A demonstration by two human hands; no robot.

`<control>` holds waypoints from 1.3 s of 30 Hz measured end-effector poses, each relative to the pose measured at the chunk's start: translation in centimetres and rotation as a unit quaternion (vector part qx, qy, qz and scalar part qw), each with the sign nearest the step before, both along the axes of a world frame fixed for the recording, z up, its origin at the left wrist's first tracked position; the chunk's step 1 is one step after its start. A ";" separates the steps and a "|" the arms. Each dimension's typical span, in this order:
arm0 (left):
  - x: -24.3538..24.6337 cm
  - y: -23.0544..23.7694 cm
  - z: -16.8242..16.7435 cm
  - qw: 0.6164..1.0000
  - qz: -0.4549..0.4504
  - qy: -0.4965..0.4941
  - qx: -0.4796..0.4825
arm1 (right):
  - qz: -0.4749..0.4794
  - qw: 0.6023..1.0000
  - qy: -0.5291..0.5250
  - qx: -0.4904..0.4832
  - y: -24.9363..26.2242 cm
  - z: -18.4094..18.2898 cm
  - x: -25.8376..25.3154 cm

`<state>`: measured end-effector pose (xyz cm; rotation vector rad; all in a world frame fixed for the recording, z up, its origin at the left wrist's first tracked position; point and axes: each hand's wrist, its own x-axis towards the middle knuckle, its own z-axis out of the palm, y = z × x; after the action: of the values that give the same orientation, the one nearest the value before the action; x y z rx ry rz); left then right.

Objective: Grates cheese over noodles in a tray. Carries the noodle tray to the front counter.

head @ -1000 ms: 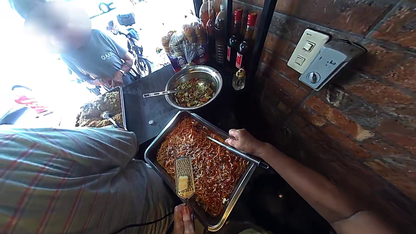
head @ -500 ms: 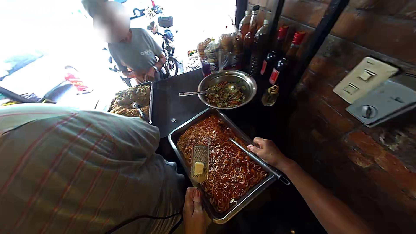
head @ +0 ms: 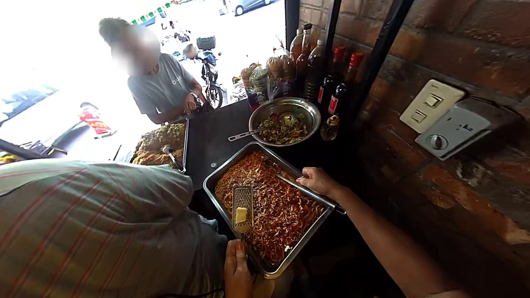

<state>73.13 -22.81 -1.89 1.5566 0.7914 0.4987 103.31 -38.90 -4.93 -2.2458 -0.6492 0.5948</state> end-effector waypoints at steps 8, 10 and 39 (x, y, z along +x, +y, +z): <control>2.3 1.9 0.0 0.999 -0.018 0.010 0.025 | -0.022 1.000 0.007 0.011 0.5 -0.5 1.3; 2.7 2.1 -0.2 0.999 -0.027 0.005 0.030 | -0.035 0.999 0.004 0.010 0.1 -0.6 1.2; 2.5 1.3 -0.3 0.997 -0.075 -0.004 0.003 | -0.032 0.999 -0.016 -0.018 -1.7 -1.0 1.9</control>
<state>75.67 -21.50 -2.20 1.6054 0.6610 0.3968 105.21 -40.57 -5.96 -2.3055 -0.5840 0.5435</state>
